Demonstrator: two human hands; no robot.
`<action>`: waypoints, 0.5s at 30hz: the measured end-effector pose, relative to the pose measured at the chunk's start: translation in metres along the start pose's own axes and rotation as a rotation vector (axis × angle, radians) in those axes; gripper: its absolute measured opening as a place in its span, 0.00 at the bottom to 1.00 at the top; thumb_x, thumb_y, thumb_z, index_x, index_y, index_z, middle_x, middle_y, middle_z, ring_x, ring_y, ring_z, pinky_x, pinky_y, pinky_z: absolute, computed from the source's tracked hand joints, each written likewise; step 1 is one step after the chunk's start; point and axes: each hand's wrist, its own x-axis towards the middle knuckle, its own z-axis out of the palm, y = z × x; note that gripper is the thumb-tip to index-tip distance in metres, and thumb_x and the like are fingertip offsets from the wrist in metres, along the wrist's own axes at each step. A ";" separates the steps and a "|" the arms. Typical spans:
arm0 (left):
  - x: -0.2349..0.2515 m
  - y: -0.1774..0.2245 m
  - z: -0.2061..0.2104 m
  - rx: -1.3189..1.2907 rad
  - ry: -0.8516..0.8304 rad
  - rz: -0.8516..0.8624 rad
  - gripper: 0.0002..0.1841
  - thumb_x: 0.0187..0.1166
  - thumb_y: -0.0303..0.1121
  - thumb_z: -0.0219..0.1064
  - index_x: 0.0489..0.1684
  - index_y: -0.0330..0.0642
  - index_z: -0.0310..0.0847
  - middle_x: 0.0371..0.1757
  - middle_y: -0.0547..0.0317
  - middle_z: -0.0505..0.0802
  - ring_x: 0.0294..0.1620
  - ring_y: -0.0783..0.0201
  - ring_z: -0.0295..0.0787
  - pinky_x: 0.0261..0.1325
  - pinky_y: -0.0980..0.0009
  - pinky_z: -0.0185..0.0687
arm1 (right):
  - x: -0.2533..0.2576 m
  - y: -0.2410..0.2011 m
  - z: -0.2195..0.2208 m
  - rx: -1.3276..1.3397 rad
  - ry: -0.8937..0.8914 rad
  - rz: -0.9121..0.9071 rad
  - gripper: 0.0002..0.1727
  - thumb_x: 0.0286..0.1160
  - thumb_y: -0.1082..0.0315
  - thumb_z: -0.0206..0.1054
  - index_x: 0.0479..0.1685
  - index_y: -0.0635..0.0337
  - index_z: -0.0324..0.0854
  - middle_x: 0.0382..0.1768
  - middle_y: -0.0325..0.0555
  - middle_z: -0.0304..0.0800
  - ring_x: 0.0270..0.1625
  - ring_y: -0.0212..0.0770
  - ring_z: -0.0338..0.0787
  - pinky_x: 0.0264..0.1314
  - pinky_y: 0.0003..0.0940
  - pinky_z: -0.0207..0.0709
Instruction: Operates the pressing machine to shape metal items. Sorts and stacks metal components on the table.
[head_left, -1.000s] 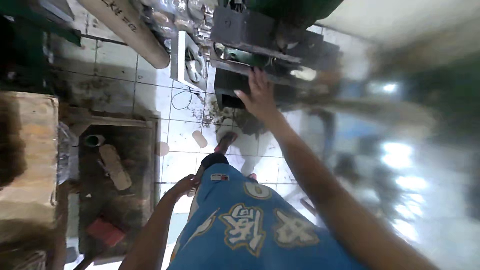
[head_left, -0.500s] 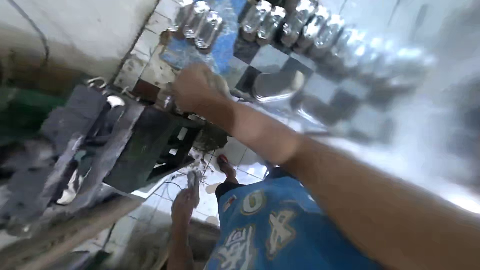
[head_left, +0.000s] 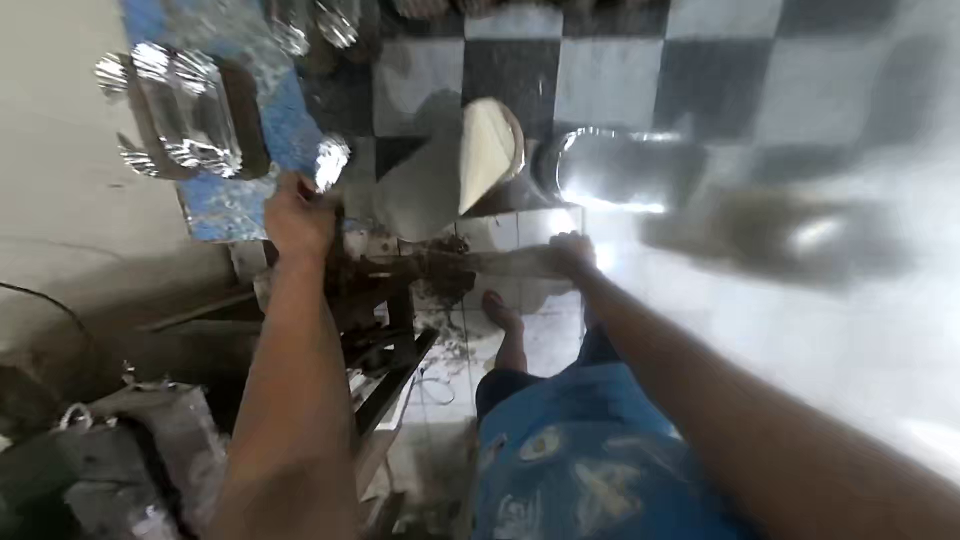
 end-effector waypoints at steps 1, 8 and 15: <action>0.007 0.004 -0.001 0.022 -0.041 0.012 0.25 0.80 0.45 0.69 0.67 0.36 0.76 0.56 0.29 0.89 0.60 0.28 0.86 0.62 0.24 0.76 | 0.005 0.011 0.016 0.021 0.014 -0.015 0.27 0.69 0.36 0.68 0.46 0.51 0.90 0.55 0.50 0.91 0.65 0.59 0.86 0.64 0.69 0.78; -0.026 0.079 -0.077 -0.309 -0.171 0.249 0.36 0.81 0.50 0.69 0.89 0.52 0.62 0.88 0.51 0.71 0.84 0.58 0.70 0.82 0.54 0.71 | -0.058 -0.023 -0.064 0.211 0.015 -0.085 0.29 0.77 0.39 0.66 0.60 0.55 0.89 0.62 0.57 0.90 0.68 0.64 0.85 0.69 0.69 0.74; -0.015 0.200 -0.073 -0.353 -0.770 0.251 0.46 0.83 0.73 0.23 0.91 0.53 0.59 0.83 0.58 0.78 0.82 0.63 0.73 0.83 0.59 0.68 | -0.146 -0.154 -0.176 1.652 -0.250 -0.193 0.49 0.73 0.55 0.78 0.92 0.56 0.53 0.78 0.59 0.76 0.75 0.48 0.82 0.76 0.49 0.79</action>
